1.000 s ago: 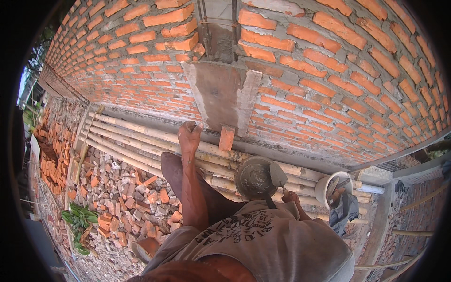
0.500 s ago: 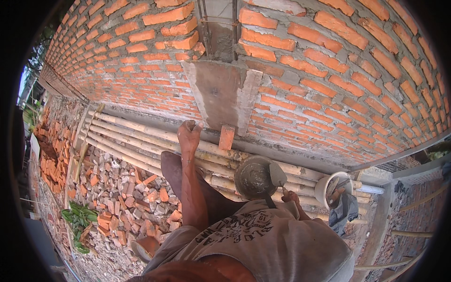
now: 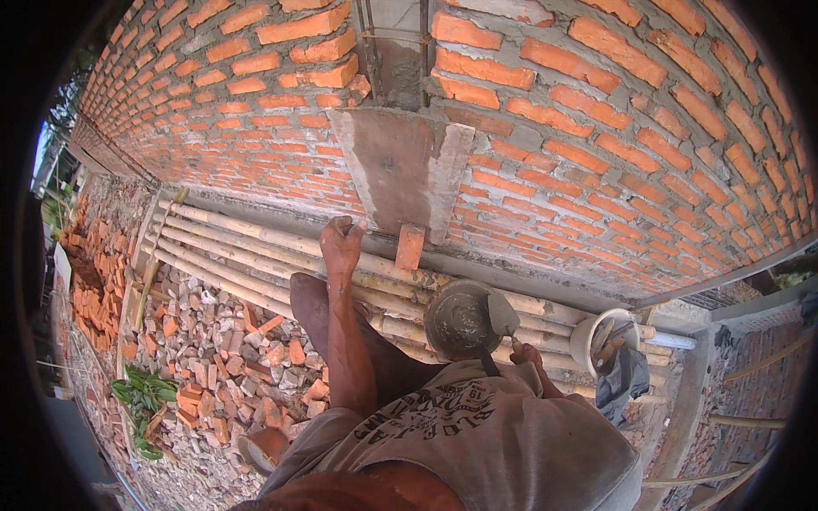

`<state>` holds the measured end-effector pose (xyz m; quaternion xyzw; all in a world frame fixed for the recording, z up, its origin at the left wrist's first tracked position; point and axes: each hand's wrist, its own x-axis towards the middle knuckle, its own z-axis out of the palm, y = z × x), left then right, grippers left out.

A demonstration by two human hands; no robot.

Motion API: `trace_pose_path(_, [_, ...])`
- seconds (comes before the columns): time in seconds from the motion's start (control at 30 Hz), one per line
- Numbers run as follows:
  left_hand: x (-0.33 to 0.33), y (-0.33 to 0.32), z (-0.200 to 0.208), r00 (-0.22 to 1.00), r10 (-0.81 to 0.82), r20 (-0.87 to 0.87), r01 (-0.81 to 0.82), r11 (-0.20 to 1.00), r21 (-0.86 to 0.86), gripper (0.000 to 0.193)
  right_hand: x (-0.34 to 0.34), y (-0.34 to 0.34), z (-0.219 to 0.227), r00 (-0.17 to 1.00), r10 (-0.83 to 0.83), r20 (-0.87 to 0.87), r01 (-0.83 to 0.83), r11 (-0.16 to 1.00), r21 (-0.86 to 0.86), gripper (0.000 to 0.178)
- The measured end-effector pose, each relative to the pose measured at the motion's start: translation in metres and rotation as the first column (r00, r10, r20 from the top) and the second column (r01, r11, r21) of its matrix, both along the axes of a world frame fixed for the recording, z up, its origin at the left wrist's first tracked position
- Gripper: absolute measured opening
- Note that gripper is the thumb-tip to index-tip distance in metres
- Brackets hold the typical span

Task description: The person scoops cement from a bucket and applies it to a brick wall using a trowel. They smooth the surface and place a brick into the wet mortar to secure it.

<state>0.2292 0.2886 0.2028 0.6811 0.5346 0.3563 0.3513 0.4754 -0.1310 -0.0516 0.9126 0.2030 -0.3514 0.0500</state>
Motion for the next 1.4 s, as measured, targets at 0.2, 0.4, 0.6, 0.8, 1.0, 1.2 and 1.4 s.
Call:
trace_pose_path(0.2, [-0.001, -0.002, 0.001, 1.000, 0.010, 0.017, -0.010, 1.000, -0.005, 0.041, -0.004, 0.004, 0.013, 1.000, -0.002, 0.006, 0.002, 1.000, -0.015, 0.042])
trace_pose_path(0.4, [0.000, -0.001, 0.001, 0.999, 0.015, 0.051, -0.014, 1.000, -0.019, 0.040, -0.002, 0.002, 0.008, 0.998, -0.060, -0.016, 0.060, 0.998, 0.009, 0.045])
trace_pose_path(0.6, [-0.001, -0.003, 0.005, 0.999, 0.005, 0.053, -0.003, 0.999, -0.036, 0.040, 0.000, 0.000, 0.006, 0.996, -0.076, -0.044, 0.077, 0.997, 0.011, 0.044])
trace_pose_path(0.8, [-0.001, -0.005, 0.009, 1.000, 0.005, 0.007, -0.005, 1.000, -0.012, 0.041, -0.001, 0.000, 0.005, 0.999, -0.036, -0.022, 0.037, 0.999, 0.034, 0.044])
trace_pose_path(1.0, [-0.002, -0.004, 0.008, 1.000, -0.007, 0.021, 0.007, 1.000, -0.025, 0.040, -0.001, 0.000, 0.004, 0.998, -0.068, 0.002, 0.068, 0.997, 0.023, 0.041])
trace_pose_path(1.2, [-0.001, -0.004, 0.008, 1.000, 0.000, 0.021, 0.001, 1.000, -0.031, 0.040, 0.005, -0.005, -0.009, 0.997, -0.044, -0.058, 0.046, 0.999, 0.026, 0.043])
trace_pose_path(1.4, [0.000, -0.002, 0.002, 1.000, 0.002, 0.009, -0.002, 1.000, 0.004, 0.041, 0.006, -0.005, -0.012, 0.998, -0.053, -0.030, 0.053, 0.999, -0.005, 0.046])
